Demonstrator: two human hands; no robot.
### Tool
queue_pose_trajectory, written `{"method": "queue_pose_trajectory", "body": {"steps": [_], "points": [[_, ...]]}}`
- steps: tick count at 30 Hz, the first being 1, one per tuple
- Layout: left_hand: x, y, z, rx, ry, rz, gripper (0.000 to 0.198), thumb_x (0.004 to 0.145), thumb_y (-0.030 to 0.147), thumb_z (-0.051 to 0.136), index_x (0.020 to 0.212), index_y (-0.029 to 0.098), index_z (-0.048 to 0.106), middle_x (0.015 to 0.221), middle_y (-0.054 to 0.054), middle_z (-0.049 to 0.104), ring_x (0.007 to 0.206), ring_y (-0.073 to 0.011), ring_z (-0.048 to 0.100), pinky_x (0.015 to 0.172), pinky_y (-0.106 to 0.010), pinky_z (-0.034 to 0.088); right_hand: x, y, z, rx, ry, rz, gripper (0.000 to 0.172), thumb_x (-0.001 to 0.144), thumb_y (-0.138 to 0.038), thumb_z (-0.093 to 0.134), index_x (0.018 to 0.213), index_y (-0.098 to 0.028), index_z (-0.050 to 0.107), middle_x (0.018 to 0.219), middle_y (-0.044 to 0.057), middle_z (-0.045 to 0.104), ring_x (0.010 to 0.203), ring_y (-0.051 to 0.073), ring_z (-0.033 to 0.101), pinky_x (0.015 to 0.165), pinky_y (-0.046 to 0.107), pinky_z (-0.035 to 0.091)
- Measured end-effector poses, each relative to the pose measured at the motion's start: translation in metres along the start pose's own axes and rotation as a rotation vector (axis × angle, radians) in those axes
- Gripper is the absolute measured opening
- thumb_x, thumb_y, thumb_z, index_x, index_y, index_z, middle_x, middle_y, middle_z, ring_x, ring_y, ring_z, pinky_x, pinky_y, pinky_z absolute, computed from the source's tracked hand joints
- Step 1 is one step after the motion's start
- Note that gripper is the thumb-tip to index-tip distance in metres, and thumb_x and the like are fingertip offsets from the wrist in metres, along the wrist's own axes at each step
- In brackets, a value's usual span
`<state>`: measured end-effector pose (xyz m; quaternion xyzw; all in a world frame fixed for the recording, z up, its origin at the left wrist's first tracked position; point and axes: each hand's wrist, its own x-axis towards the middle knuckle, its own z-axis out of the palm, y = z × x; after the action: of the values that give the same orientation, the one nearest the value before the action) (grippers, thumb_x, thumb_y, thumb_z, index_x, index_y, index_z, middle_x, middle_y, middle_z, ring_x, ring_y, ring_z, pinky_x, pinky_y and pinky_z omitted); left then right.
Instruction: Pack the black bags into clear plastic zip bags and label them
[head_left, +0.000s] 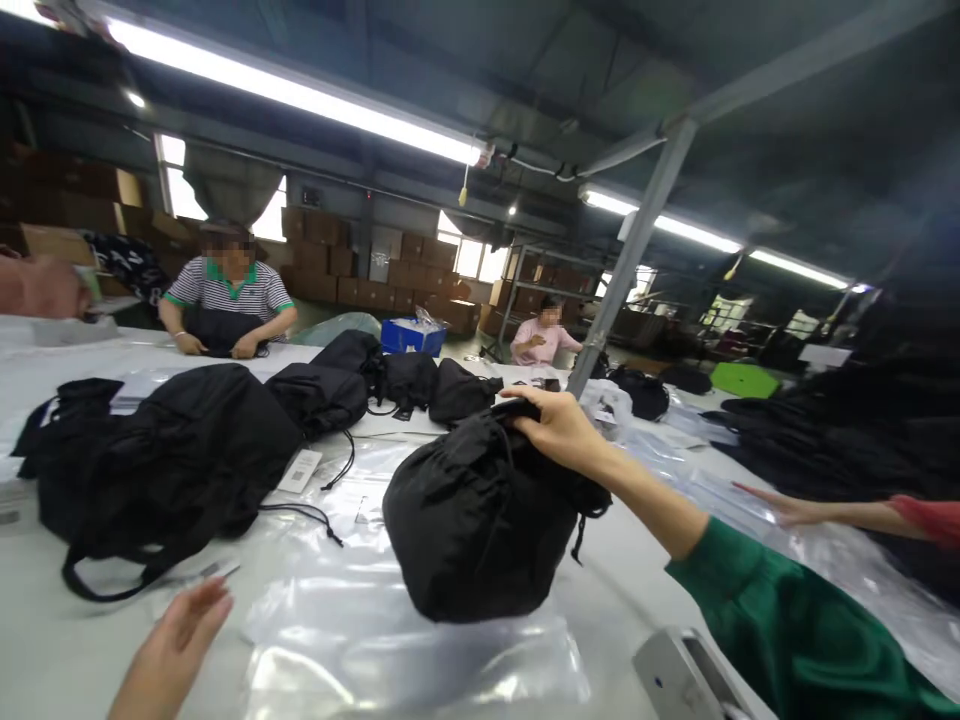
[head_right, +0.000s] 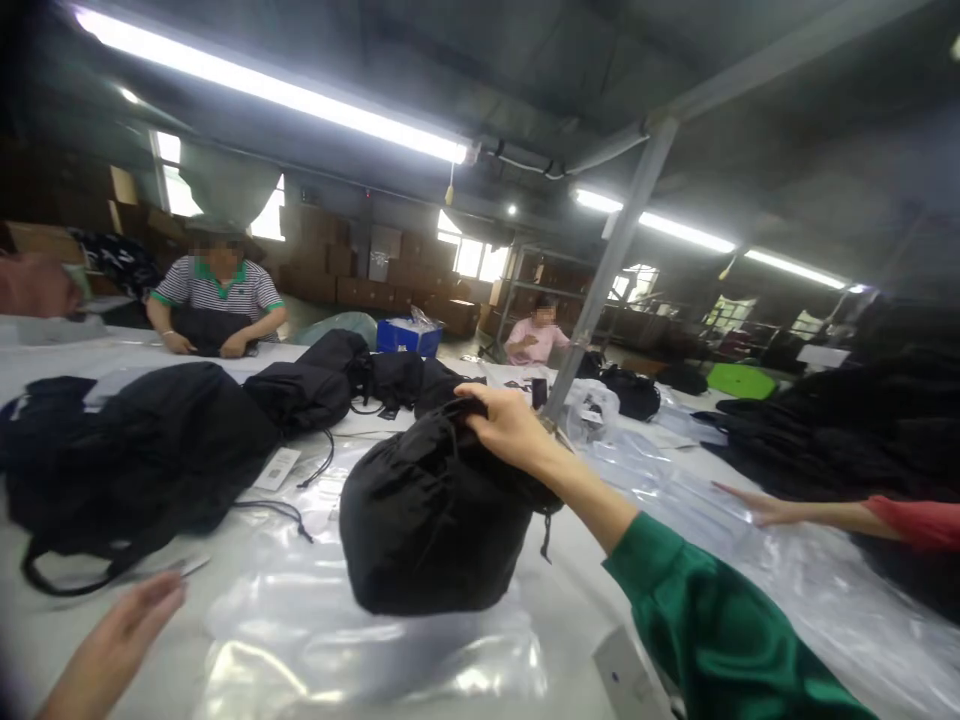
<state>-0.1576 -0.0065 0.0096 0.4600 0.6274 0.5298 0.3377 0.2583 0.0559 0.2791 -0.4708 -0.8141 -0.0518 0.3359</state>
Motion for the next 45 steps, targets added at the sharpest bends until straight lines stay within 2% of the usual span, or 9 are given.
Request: {"method": "queue_pose_trajectory", "body": {"steps": [4,8,12,16,19,25,32,38,45], "points": [[-0.077,0.08,-0.004,-0.113,-0.355,0.217,0.073,0.08,0.064,0.054,0.138,0.022,0.044,0.145,-0.01,0.047,0.135,-0.0312,0.041,0.113,-0.045,0.031,-0.058,-0.102,-0.028,0.039,-0.219,-0.114,0.046,0.08,-0.015,0.06,0.126,-0.024,0.061,0.111,0.003,0.071,0.1,0.023,0.067,0.09,0.031,0.049],[-0.154,0.139,-0.013,0.078,-0.532,0.417,0.084,0.068,0.048,0.074,0.142,0.023,0.043,0.143,-0.01,0.048,0.133,-0.034,0.041,0.112,-0.043,0.032,-0.099,-0.179,-0.03,0.055,-0.424,-0.276,0.037,0.083,-0.015,0.06,0.119,-0.023,0.065,0.086,0.002,0.074,0.076,0.02,0.069,0.071,0.026,0.05],[-0.19,0.106,-0.027,0.192,-0.61,0.334,0.052,0.075,0.044,0.067,0.12,0.02,0.062,0.109,-0.008,0.067,0.102,-0.0292,0.062,0.089,-0.037,0.05,-0.14,-0.184,-0.027,0.264,-0.471,-0.249,0.041,0.084,-0.028,0.067,0.124,-0.019,0.063,0.085,0.003,0.073,0.073,0.018,0.067,0.071,0.026,0.05],[-0.208,0.038,-0.061,0.157,-0.338,0.146,0.053,0.075,0.055,0.061,0.112,0.017,0.062,0.107,-0.008,0.07,0.105,-0.032,0.062,0.09,-0.038,0.051,-0.206,-0.14,-0.046,0.399,-0.364,0.066,0.043,0.085,-0.038,0.065,0.125,-0.021,0.062,0.098,0.005,0.073,0.085,0.019,0.067,0.081,0.032,0.053],[-0.222,0.018,-0.078,0.113,-0.332,0.101,0.055,0.075,0.059,0.06,0.11,0.017,0.063,0.107,-0.008,0.071,0.108,-0.034,0.062,0.091,-0.038,0.051,-0.266,-0.117,-0.053,0.431,-0.418,0.235,0.064,0.08,-0.044,0.07,0.138,-0.026,0.05,0.123,0.01,0.065,0.107,0.025,0.063,0.091,0.04,0.052],[-0.232,0.035,-0.077,0.031,-0.406,0.153,0.055,0.08,0.05,0.062,0.123,0.016,0.056,0.126,-0.011,0.062,0.117,-0.0334,0.056,0.102,-0.042,0.044,-0.347,-0.127,-0.039,0.565,-0.394,0.249,0.104,0.064,-0.069,0.074,0.15,-0.029,0.03,0.152,0.013,0.037,0.136,0.034,0.038,0.11,0.051,0.037],[-0.232,0.075,-0.124,-0.42,-0.417,0.074,0.072,0.073,0.031,0.07,0.139,0.024,0.043,0.148,-0.012,0.043,0.137,-0.0327,0.038,0.106,-0.038,0.041,-0.355,-0.159,-0.064,0.523,-0.364,0.191,0.11,0.065,-0.063,0.077,0.153,-0.031,0.019,0.155,0.011,0.029,0.141,0.036,0.028,0.115,0.054,0.027],[-0.246,0.098,-0.094,0.083,-0.479,0.178,0.088,0.064,0.03,0.08,0.142,0.025,0.04,0.126,-0.008,0.061,0.112,-0.0286,0.06,0.095,-0.036,0.049,-0.36,-0.196,-0.029,0.446,-0.332,0.086,0.118,0.059,-0.052,0.086,0.152,-0.023,0.019,0.146,0.017,0.041,0.132,0.039,0.041,0.109,0.054,0.038],[-0.246,0.076,-0.055,-0.089,-0.082,0.073,0.04,0.068,0.05,0.076,0.08,0.015,0.06,0.067,0.001,0.062,0.063,-0.0163,0.059,0.059,-0.024,0.049,-0.368,-0.203,0.039,0.403,0.162,0.087,0.049,0.085,-0.023,0.057,0.132,-0.025,0.045,0.1,0.008,0.065,0.089,0.026,0.063,0.076,0.04,0.054]]}}
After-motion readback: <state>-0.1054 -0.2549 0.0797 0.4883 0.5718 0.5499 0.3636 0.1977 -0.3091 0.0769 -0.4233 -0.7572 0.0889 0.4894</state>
